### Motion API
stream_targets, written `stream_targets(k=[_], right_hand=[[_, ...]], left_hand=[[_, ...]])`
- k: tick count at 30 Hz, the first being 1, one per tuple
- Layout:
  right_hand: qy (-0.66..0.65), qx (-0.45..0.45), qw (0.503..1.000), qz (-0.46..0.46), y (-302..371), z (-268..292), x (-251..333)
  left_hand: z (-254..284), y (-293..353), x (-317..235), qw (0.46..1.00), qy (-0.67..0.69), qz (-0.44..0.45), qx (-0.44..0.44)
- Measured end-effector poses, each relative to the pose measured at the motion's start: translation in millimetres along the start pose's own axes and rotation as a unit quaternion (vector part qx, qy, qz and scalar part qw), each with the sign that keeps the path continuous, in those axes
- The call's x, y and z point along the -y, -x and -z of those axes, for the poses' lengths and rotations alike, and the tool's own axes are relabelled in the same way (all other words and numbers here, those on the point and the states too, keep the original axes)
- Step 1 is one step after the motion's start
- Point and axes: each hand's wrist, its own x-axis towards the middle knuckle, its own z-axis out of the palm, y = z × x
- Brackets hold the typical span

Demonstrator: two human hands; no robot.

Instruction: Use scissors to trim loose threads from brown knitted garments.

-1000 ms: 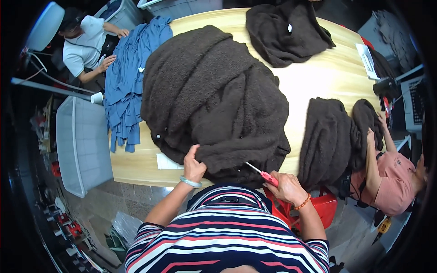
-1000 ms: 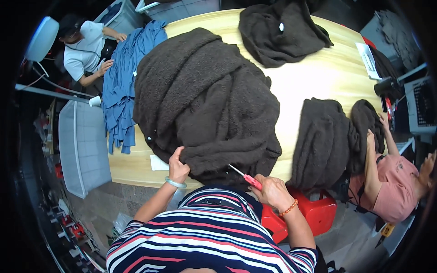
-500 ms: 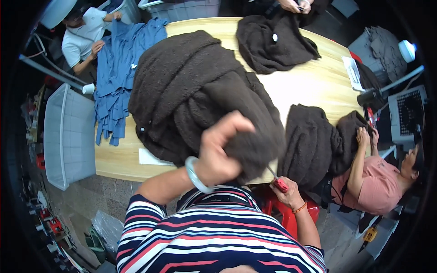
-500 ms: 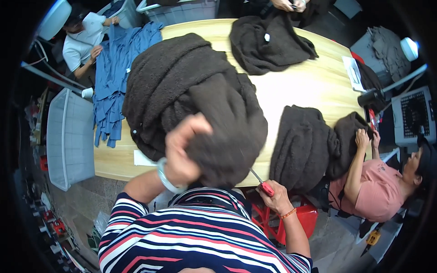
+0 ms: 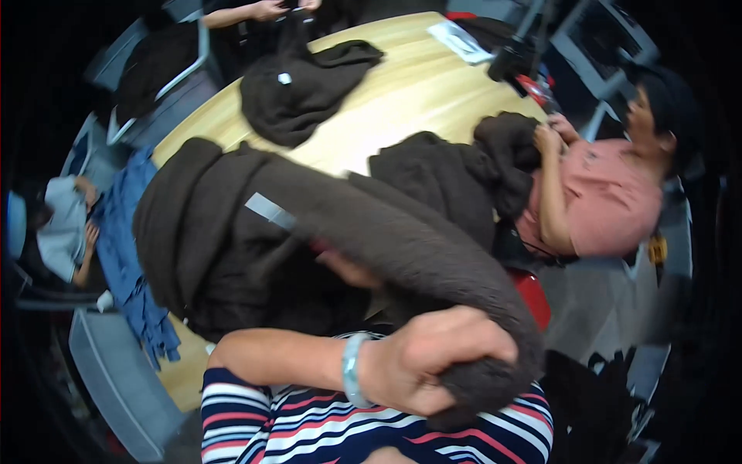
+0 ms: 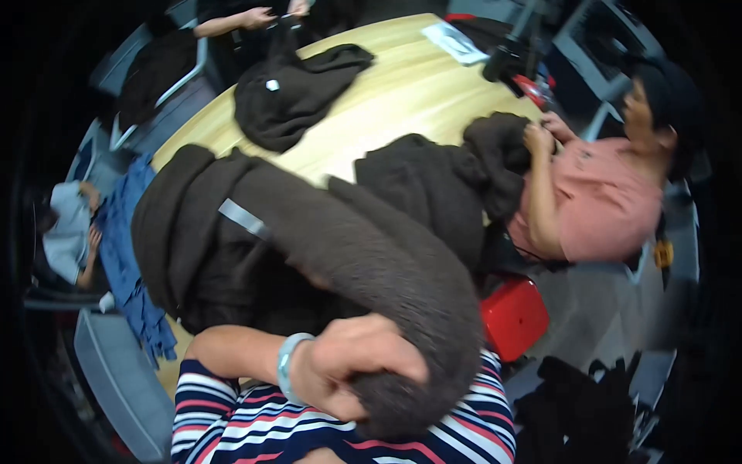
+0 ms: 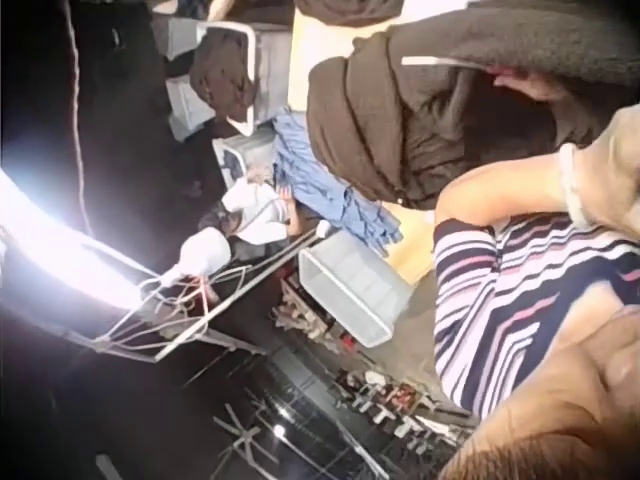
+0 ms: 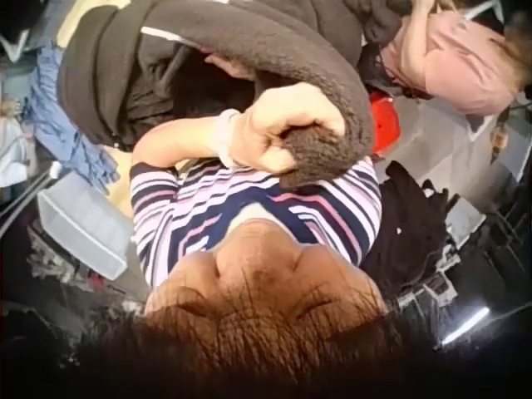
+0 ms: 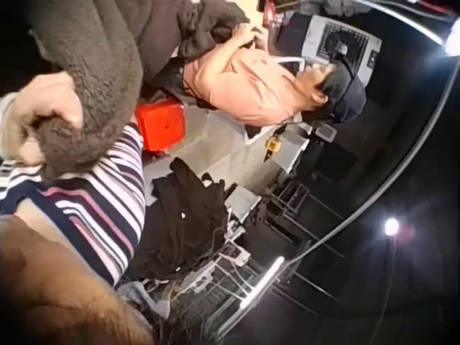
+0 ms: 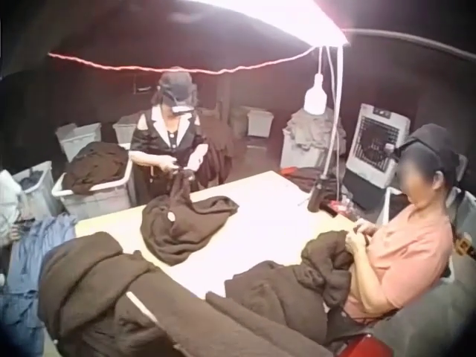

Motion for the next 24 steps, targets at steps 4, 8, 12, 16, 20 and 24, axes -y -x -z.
stream_targets(k=[4, 8, 12, 16, 20, 24], right_hand=[[0.031, 0.066, 0.997, -0.010, 63.8, -27.9, -9.0], [0.089, 0.113, 0.989, -0.028, 116.8, 31.2, -61.8], [0.181, 0.136, 0.972, -0.070, 122.2, 144.6, -161.4], [0.266, 0.131, 0.947, -0.127, 126.1, 111.2, -183.7], [-0.020, 0.032, 0.900, -0.435, 26.8, 60.7, -50.9], [0.010, 0.068, 0.899, -0.432, -2.1, 51.9, -45.6]], left_hand=[[2.5, -18.5, 21.3, 0.993, -0.006, -0.080, -0.081], [19.0, -70.2, 71.4, 0.962, -0.007, -0.123, -0.244], [59.5, -112.8, 162.1, 0.924, -0.168, 0.017, -0.344], [75.2, -27.4, 170.3, 0.913, -0.286, 0.094, -0.274], [139.1, 150.2, 81.1, 0.688, -0.582, 0.127, -0.415], [172.0, 310.7, 6.7, 0.376, -0.719, 0.265, -0.521]])
